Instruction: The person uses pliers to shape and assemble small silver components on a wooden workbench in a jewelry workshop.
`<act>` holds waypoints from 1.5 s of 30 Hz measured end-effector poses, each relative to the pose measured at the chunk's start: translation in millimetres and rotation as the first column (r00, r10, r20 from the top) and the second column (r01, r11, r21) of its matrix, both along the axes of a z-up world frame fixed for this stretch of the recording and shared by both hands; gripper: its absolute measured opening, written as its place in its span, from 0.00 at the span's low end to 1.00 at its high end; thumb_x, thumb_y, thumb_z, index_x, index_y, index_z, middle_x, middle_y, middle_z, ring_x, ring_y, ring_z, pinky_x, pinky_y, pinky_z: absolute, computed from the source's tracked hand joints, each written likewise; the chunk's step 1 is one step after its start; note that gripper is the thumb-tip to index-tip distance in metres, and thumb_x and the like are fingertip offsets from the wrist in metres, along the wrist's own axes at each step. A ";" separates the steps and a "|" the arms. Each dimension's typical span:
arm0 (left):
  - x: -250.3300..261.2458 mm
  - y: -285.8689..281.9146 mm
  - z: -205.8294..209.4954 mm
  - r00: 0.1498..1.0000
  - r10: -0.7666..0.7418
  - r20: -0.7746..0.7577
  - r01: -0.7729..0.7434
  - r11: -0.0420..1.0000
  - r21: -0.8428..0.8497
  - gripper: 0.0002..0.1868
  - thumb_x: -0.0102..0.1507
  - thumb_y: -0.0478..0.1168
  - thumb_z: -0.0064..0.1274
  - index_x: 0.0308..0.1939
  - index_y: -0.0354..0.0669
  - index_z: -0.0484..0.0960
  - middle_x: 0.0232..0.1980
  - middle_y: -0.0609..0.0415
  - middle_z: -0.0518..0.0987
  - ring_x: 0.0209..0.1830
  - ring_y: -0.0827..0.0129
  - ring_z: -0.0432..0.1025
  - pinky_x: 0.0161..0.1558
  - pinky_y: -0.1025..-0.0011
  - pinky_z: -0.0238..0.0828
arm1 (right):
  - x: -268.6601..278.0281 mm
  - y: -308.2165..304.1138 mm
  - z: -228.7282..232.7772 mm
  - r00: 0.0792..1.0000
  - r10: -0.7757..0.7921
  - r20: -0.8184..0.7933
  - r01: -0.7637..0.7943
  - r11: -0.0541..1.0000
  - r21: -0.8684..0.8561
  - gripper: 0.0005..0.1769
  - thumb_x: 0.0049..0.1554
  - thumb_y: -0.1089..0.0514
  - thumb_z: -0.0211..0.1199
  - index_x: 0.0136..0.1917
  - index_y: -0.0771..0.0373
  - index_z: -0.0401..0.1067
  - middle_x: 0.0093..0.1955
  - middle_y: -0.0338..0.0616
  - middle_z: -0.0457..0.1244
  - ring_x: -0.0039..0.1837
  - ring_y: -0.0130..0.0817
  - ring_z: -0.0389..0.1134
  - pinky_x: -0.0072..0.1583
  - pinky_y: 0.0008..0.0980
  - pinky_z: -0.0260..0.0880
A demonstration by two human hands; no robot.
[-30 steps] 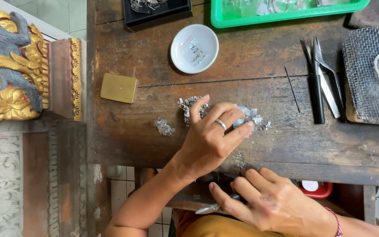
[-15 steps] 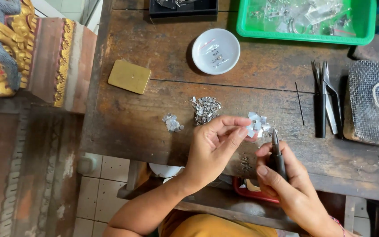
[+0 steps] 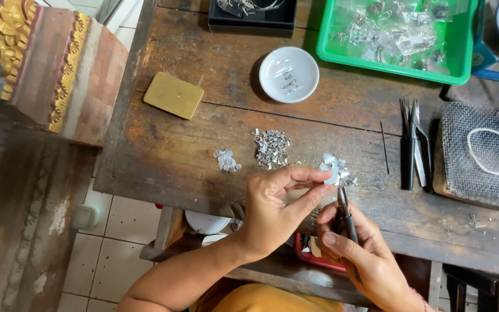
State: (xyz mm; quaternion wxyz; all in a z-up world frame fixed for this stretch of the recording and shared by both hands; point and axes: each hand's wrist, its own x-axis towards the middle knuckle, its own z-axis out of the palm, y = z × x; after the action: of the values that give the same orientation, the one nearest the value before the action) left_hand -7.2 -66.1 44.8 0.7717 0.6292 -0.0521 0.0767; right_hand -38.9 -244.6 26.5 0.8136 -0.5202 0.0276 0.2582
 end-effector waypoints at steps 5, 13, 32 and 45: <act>-3.8 -4.7 -3.3 0.996 -0.005 0.086 0.001 0.999 0.043 0.08 0.64 0.27 0.59 0.47 0.35 0.83 0.47 0.47 0.84 0.45 0.68 0.82 0.51 0.75 0.86 | 0.5 0.0 1.9 0.999 -0.017 0.036 0.018 1.000 -0.023 0.11 0.57 0.65 0.62 0.53 0.70 0.68 0.33 0.44 0.55 0.34 0.32 0.51 0.39 0.31 0.53; 17.8 10.4 -8.9 0.721 0.004 0.693 -0.574 0.564 0.594 0.13 0.59 0.27 0.72 0.45 0.38 0.86 0.44 0.51 0.87 0.44 0.59 0.80 0.53 0.59 0.70 | -0.6 -1.8 2.0 1.000 -0.023 0.013 0.023 0.999 -0.032 0.11 0.59 0.66 0.61 0.55 0.69 0.69 0.33 0.42 0.54 0.33 0.31 0.48 0.37 0.31 0.51; -3.7 -8.5 -3.4 0.973 0.006 0.230 -0.037 0.990 0.133 0.08 0.64 0.27 0.60 0.46 0.37 0.81 0.45 0.47 0.83 0.46 0.65 0.80 0.51 0.74 0.83 | -1.2 -2.7 2.4 1.000 -0.001 -0.004 0.001 1.000 0.026 0.12 0.59 0.67 0.60 0.56 0.70 0.68 0.32 0.42 0.52 0.34 0.33 0.49 0.38 0.32 0.51; -5.9 -8.3 -8.3 0.974 -0.025 0.226 -0.005 0.992 0.129 0.10 0.65 0.26 0.59 0.48 0.39 0.80 0.47 0.47 0.81 0.48 0.65 0.80 0.54 0.71 0.86 | -1.0 -3.8 4.1 1.000 0.014 0.000 -0.014 1.000 0.020 0.07 0.59 0.68 0.59 0.53 0.70 0.68 0.31 0.40 0.49 0.31 0.30 0.46 0.36 0.30 0.48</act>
State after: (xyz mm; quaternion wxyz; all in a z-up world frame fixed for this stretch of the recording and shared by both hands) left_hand -13.1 -74.5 36.6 0.7190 0.6644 -0.1480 0.1408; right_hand -39.9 -248.4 30.6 0.8171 -0.5120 0.0217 0.2641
